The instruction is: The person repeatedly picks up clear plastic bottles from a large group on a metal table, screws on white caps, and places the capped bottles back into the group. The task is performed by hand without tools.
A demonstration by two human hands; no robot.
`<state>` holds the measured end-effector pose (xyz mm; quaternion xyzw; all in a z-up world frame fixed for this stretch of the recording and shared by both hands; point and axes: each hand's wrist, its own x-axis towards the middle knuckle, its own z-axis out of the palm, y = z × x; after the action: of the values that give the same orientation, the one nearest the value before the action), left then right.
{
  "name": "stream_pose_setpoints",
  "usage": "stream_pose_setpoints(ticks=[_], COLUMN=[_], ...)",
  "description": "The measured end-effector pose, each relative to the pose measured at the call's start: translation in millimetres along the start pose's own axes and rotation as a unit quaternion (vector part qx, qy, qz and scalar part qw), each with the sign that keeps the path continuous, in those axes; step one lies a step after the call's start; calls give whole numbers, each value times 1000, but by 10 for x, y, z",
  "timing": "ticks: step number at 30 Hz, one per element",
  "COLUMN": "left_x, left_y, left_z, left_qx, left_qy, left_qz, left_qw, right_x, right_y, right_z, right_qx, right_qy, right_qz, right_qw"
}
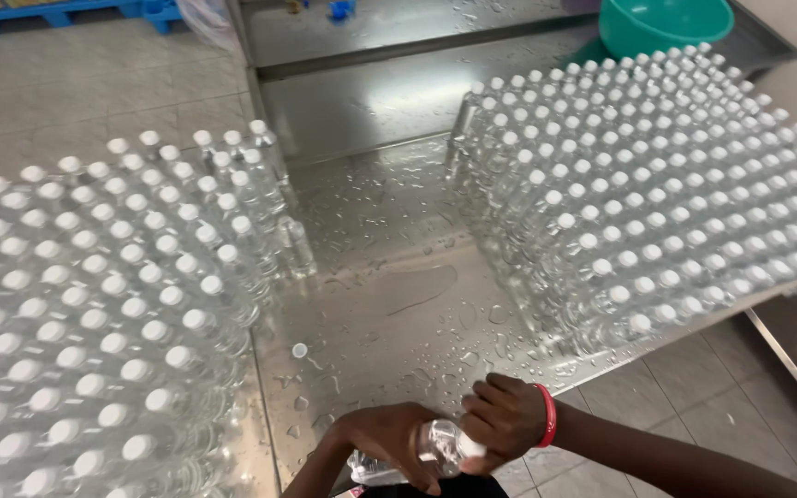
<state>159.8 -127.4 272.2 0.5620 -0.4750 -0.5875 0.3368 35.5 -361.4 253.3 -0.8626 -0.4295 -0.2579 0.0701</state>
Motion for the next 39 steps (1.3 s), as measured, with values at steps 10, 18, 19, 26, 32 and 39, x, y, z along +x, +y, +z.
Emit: stream_pose_setpoints(ticks=[10, 18, 19, 26, 32, 39], left_x=[1115, 804, 867, 1226, 1823, 1819], left_y=[-595, -249, -320, -609, -998, -508], left_z=[348, -77, -47, 102, 68, -881], left_qx=[197, -115, -118, -38, 265, 125], left_qy=[243, -129, -126, 61, 301, 415], left_qz=[-230, 21, 21, -82, -178, -115], left_qw=[922, 985, 985, 994, 899, 894], right_x=[-1016, -782, -800, -1201, -1322, -545], right_y=[-123, 36, 39, 138, 736, 1766], right_z=[807, -125, -86, 639, 971, 421], right_qx=[297, 10, 14, 317, 359, 316], right_qy=[-37, -32, -33, -35, -130, -151], right_qz=[759, 151, 149, 557, 766, 592], right_qw=[578, 988, 988, 767, 516, 726])
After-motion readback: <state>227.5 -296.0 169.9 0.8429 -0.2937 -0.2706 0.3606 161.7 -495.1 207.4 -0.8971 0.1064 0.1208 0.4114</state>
